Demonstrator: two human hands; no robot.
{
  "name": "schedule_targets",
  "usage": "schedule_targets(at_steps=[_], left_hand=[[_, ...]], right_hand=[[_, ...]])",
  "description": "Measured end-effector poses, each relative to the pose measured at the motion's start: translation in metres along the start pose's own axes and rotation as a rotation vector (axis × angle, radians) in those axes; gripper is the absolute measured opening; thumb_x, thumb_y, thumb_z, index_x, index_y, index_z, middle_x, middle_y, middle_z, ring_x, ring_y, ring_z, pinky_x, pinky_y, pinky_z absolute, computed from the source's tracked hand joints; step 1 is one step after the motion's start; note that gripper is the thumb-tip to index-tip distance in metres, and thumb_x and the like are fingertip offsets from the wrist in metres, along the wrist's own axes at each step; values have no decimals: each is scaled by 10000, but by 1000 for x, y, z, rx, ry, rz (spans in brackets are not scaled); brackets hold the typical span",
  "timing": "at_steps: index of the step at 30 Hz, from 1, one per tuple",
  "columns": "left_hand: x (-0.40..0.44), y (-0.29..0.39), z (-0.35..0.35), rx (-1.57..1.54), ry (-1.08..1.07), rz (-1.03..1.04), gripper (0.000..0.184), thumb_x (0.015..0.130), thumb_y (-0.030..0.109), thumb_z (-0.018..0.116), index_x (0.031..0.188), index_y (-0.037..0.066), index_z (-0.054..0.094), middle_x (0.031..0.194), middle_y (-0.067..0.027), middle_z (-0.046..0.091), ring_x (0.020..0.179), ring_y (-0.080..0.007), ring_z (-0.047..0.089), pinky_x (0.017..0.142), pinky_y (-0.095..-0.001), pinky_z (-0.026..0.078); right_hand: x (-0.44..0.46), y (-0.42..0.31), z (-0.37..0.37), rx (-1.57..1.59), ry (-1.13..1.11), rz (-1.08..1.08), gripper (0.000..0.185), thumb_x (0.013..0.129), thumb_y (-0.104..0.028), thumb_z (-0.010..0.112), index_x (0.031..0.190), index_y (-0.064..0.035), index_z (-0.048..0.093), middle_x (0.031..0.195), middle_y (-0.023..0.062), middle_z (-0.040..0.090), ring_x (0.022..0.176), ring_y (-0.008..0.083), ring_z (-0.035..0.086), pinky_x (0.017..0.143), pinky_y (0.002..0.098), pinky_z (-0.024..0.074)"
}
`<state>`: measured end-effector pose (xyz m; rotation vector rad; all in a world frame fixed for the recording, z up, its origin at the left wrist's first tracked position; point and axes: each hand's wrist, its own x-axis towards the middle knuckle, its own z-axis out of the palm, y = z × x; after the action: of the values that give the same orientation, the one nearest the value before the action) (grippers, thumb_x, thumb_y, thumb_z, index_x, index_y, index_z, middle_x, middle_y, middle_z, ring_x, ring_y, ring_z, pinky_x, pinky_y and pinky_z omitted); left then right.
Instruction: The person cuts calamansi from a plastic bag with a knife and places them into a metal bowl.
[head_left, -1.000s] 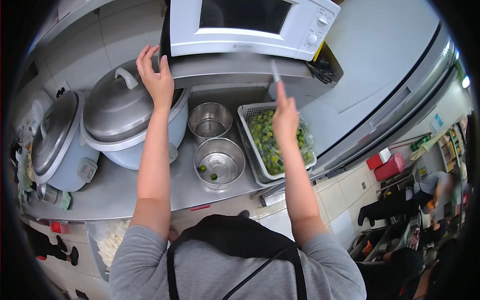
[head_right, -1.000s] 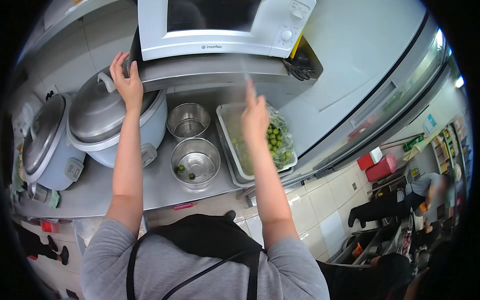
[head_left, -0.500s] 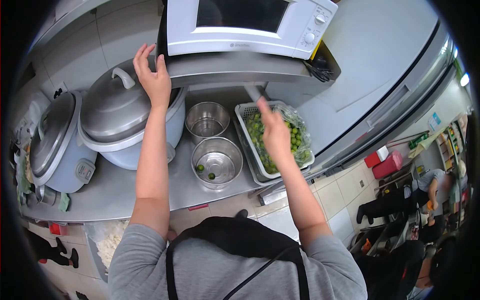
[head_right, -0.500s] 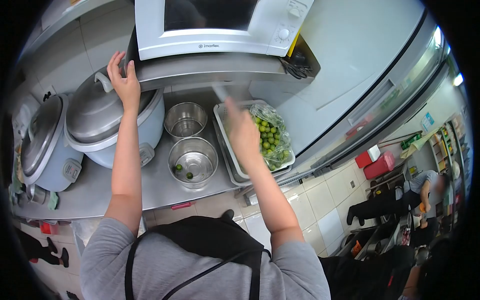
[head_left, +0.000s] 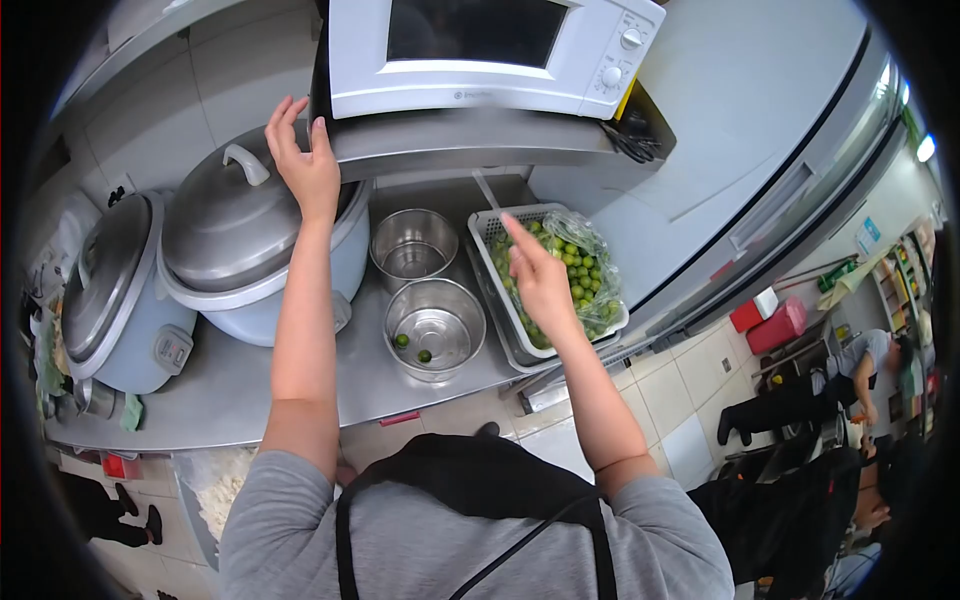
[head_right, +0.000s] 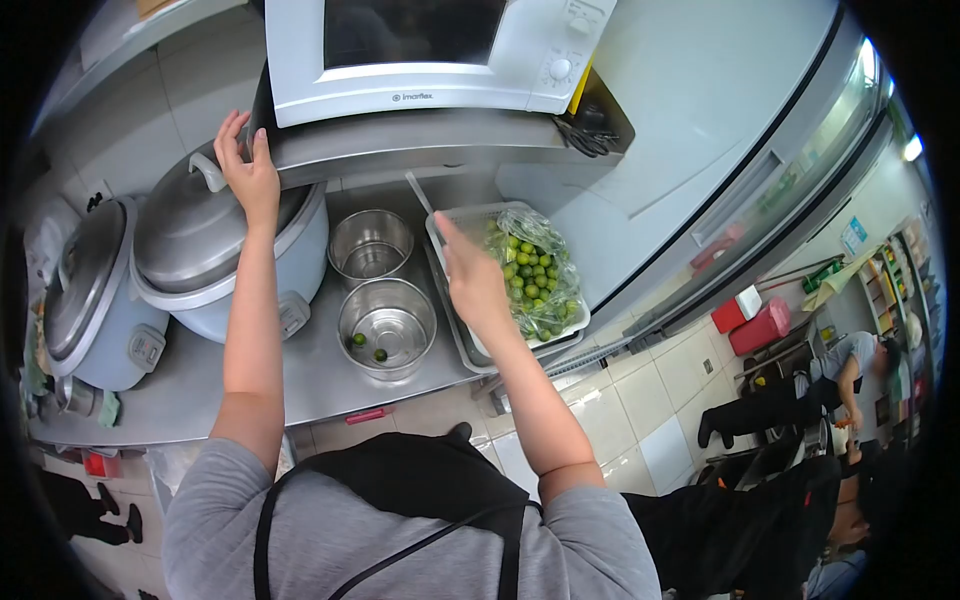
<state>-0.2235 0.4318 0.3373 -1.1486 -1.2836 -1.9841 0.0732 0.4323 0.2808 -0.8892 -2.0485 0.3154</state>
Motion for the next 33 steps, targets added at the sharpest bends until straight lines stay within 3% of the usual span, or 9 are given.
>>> schedule_targets(at_steps=[1,3,4,8,14,20,27,28,33], left_hand=[[0,0,-1,12,-6,-2,265,811,42,567,1075,46,556,1211,-135,467,1142,-293,441,956,-382,331],[-1,-1,0,12,1,2,266,808,42,570,1073,47,557,1210,-135,467,1141,-294,439,957,-382,330],[0,-2,0,7,5,8,266,805,42,573,1071,48,559,1208,-135,468,1141,-295,438,958,-382,329],[0,1,-1,30,19,13,266,802,46,578,1068,48,561,1205,-138,468,1140,-293,437,957,-379,329],[0,1,1,0,15,-5,256,806,25,568,1061,43,559,1201,-142,468,1128,-295,450,952,-378,336],[0,3,-1,52,29,31,259,800,24,571,1058,49,563,1209,-142,466,1131,-299,449,951,-378,337],[0,2,-1,0,0,16,260,798,31,574,1057,51,565,1206,-139,470,1135,-297,445,952,-385,334],[0,2,-1,-8,5,12,257,799,34,574,1055,51,566,1203,-140,471,1135,-297,445,951,-386,334],[-2,-2,0,-14,17,25,252,797,35,576,1049,51,567,1197,-141,471,1132,-298,446,948,-389,335]], right_hand=[[0,-7,-1,118,-40,28,358,921,-133,466,1279,-130,463,653,69,532,610,170,567,562,302,468],[33,-13,-13,683,-25,542,293,959,-256,405,1083,-27,541,586,32,486,465,101,453,429,264,396],[49,-8,-4,838,17,532,364,967,-342,358,867,-30,519,544,14,446,377,92,341,355,249,294],[85,2,16,999,-40,703,369,950,-373,398,764,-61,463,501,-23,375,353,87,297,338,235,240],[17,66,-9,1091,230,793,374,945,-386,395,731,-87,462,485,-30,355,358,73,270,334,243,204],[74,-8,28,1033,-17,620,363,949,-363,400,756,-63,469,512,-11,377,373,80,284,350,236,240],[7,73,-10,1007,141,754,335,966,-327,351,881,-46,512,509,-14,394,386,74,338,354,217,253],[0,78,-20,844,113,762,325,962,-287,372,1101,-31,516,562,47,441,423,143,394,390,280,338],[43,45,-31,-251,345,220,450,914,-162,439,1348,-249,359,759,140,484,584,301,507,558,400,443]])
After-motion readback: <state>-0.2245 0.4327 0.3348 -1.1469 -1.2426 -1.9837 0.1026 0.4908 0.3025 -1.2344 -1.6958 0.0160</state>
